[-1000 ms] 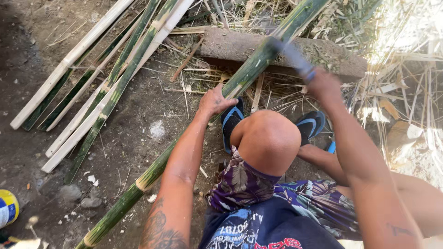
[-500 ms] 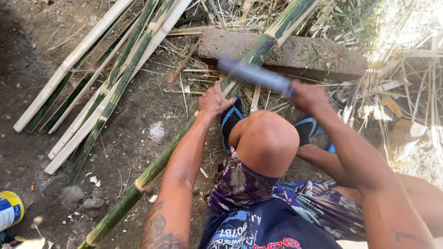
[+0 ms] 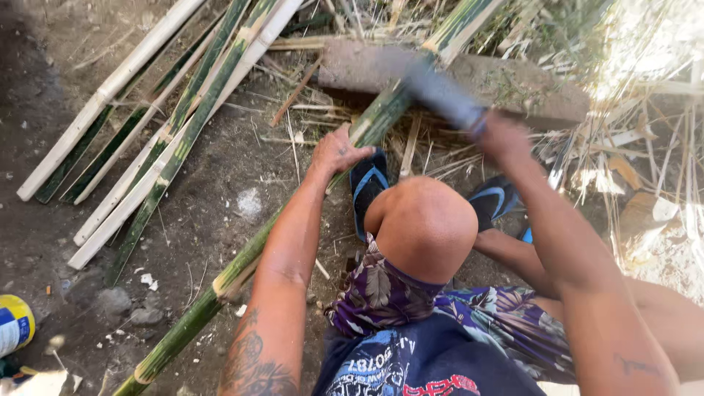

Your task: The person sits on the ground and uses a machete to split a long bamboo pole lengthwise. They hold the pole with one hand and repeatedly strike it with the machete to create a longitudinal split.

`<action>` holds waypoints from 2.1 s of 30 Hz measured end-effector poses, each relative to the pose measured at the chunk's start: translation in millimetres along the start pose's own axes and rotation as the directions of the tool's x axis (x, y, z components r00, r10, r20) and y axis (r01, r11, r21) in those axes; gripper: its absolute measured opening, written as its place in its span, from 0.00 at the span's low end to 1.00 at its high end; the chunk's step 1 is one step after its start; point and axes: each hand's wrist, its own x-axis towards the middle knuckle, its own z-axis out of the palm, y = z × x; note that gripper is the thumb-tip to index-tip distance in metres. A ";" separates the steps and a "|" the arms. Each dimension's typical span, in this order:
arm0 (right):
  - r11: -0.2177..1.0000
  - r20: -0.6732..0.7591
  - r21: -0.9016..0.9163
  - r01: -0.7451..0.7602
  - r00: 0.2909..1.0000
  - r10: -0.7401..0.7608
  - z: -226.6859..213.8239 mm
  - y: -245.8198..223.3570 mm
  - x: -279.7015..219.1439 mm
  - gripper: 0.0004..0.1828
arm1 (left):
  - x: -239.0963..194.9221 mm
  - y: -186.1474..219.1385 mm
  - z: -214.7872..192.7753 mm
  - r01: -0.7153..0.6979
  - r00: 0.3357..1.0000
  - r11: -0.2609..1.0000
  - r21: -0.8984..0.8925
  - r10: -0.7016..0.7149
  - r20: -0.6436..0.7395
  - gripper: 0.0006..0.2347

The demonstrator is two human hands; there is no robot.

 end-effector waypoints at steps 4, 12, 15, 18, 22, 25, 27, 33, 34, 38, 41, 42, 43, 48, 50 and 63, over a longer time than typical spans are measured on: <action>0.971 -0.089 0.157 -0.182 0.976 0.198 -25.5 30.9 47.7 0.31 | 6.6 0.8 -2.9 -0.051 0.999 0.996 0.075 0.052 -0.016 0.40; 0.976 -0.225 0.202 -0.084 0.966 0.130 -2.5 18.9 45.7 0.32 | 3.7 -13.9 -1.5 -0.083 0.977 0.996 0.022 0.077 0.200 0.42; 0.984 -0.128 0.161 -0.074 0.987 0.095 -2.7 15.1 23.2 0.31 | -14.7 -45.1 -17.8 0.029 0.868 0.996 0.083 -0.066 0.492 0.36; 0.995 -0.081 0.102 0.022 0.997 -0.014 2.8 9.5 7.1 0.31 | -26.6 -77.3 -33.9 0.211 0.718 0.939 0.273 -0.338 0.608 0.38; 0.987 -0.156 0.141 0.077 0.986 -0.055 35.6 -2.6 -11.1 0.28 | -2.8 -66.6 -21.8 0.062 0.869 0.975 -0.215 0.054 0.493 0.41; 0.981 -0.173 0.178 0.075 0.984 -0.044 37.8 -13.0 -3.8 0.28 | 34.1 -20.2 -12.3 0.020 0.999 0.981 -0.195 -0.010 0.051 0.44; 0.982 -0.161 0.178 0.064 0.986 -0.035 34.6 -12.6 0.2 0.28 | 46.2 -0.2 -7.2 -0.006 0.999 1.000 -0.018 0.005 -0.033 0.44; 0.989 -0.285 0.096 0.116 0.955 -0.085 12.0 11.6 -12.1 0.24 | 29.3 -12.5 -1.2 -0.056 0.924 0.988 0.141 -0.002 0.381 0.47; 0.991 -0.278 0.093 0.099 0.958 -0.070 12.3 7.1 -14.7 0.24 | 27.4 -20.4 -4.7 -0.068 0.891 0.990 0.127 0.003 0.454 0.48; 0.989 -0.093 0.134 0.069 0.994 -0.057 22.2 -10.9 -37.1 0.26 | 18.2 -37.9 11.8 -0.002 0.907 1.000 0.001 0.001 0.421 0.50; 0.968 0.072 0.006 0.249 0.966 -0.249 3.8 -13.1 -32.2 0.29 | 16.2 -34.7 22.4 -0.060 0.958 0.991 -0.119 0.090 0.271 0.46; 0.962 0.036 -0.008 0.275 0.961 -0.274 -6.6 -9.2 -26.3 0.28 | 14.4 -35.0 23.1 -0.083 0.968 0.988 -0.131 0.112 0.226 0.45; 0.954 -0.001 -0.024 0.299 0.954 -0.299 -16.3 -3.5 -19.7 0.26 | 12.6 -35.4 23.2 -0.108 0.975 0.984 -0.142 0.133 0.180 0.43; 0.880 -0.140 0.387 -0.276 0.925 0.352 -55.5 48.9 -1.9 0.33 | -4.3 -27.1 23.3 -0.156 0.978 0.966 -0.207 0.180 0.102 0.41; 0.968 -0.244 0.207 -0.139 0.951 0.188 -49.1 52.7 -1.9 0.33 | -4.6 -18.2 11.1 -0.122 0.985 0.988 -0.093 0.132 0.108 0.44; 0.985 -0.247 0.047 -0.165 0.954 0.172 -30.3 49.6 23.9 0.37 | -30.7 0.2 -0.9 -0.027 1.000 0.994 0.103 0.028 -0.002 0.44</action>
